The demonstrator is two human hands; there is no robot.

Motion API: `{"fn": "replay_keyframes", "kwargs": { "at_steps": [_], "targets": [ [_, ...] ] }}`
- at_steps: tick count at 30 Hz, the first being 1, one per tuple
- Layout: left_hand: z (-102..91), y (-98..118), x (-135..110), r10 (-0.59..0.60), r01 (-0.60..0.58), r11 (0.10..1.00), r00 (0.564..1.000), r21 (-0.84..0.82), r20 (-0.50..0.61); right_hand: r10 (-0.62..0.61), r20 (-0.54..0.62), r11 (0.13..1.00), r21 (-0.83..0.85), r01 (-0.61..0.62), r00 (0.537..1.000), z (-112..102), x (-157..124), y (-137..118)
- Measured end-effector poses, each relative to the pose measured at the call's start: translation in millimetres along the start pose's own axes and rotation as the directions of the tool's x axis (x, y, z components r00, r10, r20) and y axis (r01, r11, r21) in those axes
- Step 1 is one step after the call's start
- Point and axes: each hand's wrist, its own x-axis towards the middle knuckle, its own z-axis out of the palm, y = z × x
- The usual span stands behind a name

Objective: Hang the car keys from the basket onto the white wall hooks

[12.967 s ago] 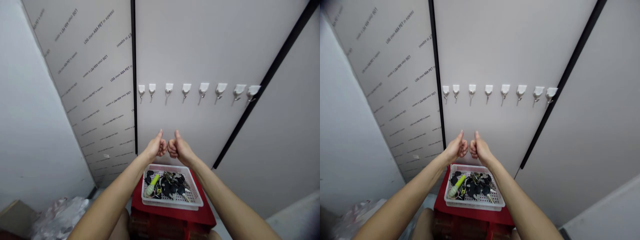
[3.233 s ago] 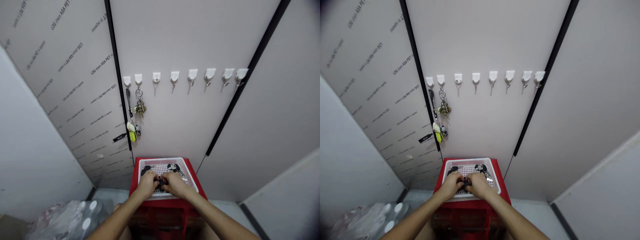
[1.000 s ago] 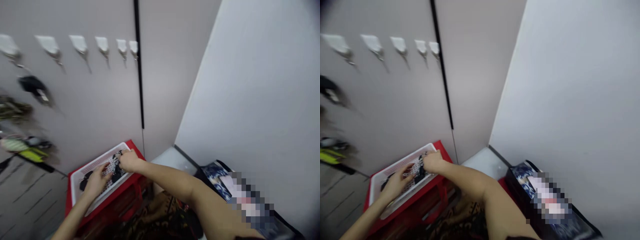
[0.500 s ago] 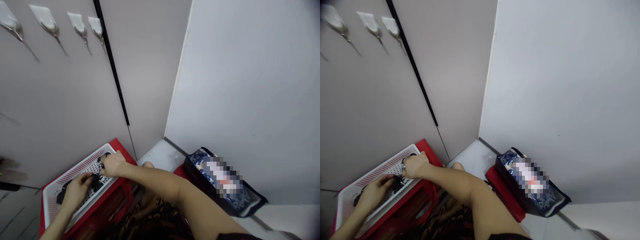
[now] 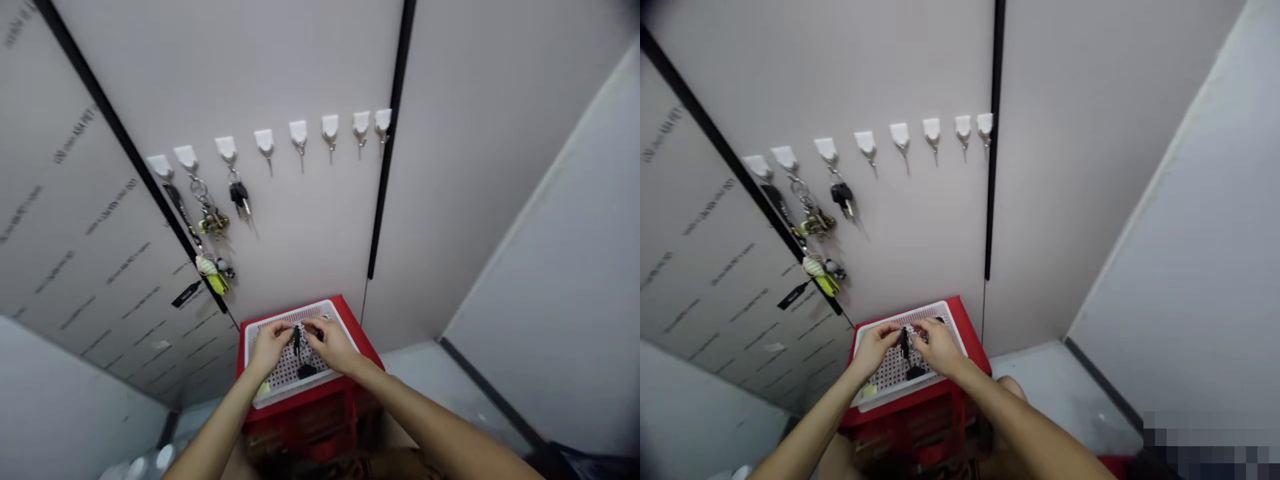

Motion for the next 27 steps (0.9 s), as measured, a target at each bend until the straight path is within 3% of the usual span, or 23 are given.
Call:
{"fn": "replay_keyframes", "kwargs": {
  "at_steps": [3,7,12,15,18,21,24,27],
  "targets": [
    [-5.5,3.3,-1.9,0.020,-0.021,1.000,1.000,0.022,0.021,0.082,0.110,0.965,0.240,-0.107,0.991,4.3,7.4,-5.8],
    [-12.9,17.1,-5.8,0.119,-0.118,0.977,0.993,0.176,0.005,0.100,0.095,0.921,0.369,-0.129,0.990,-0.6,17.6,-13.3],
    [-19.2,35.7,-4.2,0.194,-0.195,0.968,0.981,0.156,0.024,-0.051,0.217,0.970,0.245,-0.003,0.975,-7.9,26.9,-20.0],
    [-22.9,40.1,-0.8,0.177,-0.180,0.982,0.983,0.065,0.039,-0.040,0.226,0.973,0.231,-0.014,0.973,-13.5,33.1,-19.4],
    [-27.3,44.3,0.7,0.165,-0.164,0.986,0.985,-0.022,0.058,-0.010,0.154,0.990,0.141,-0.012,0.988,-22.4,37.3,-22.8],
    [-31.5,51.5,1.7,0.179,-0.174,0.982,0.980,-0.068,0.089,-0.120,0.084,0.993,0.024,0.118,0.989,-28.6,37.3,-34.4],
    [-35.9,63.3,5.6,0.225,-0.220,0.973,0.970,-0.061,0.088,-0.151,0.153,0.985,0.101,0.136,0.977,-31.9,40.6,-49.1],
    [-41.0,83.8,11.3,0.331,-0.330,0.944,0.942,0.020,-0.053,-0.081,0.086,0.967,0.250,0.057,0.993,-42.1,57.9,-66.3]
  ]
}}
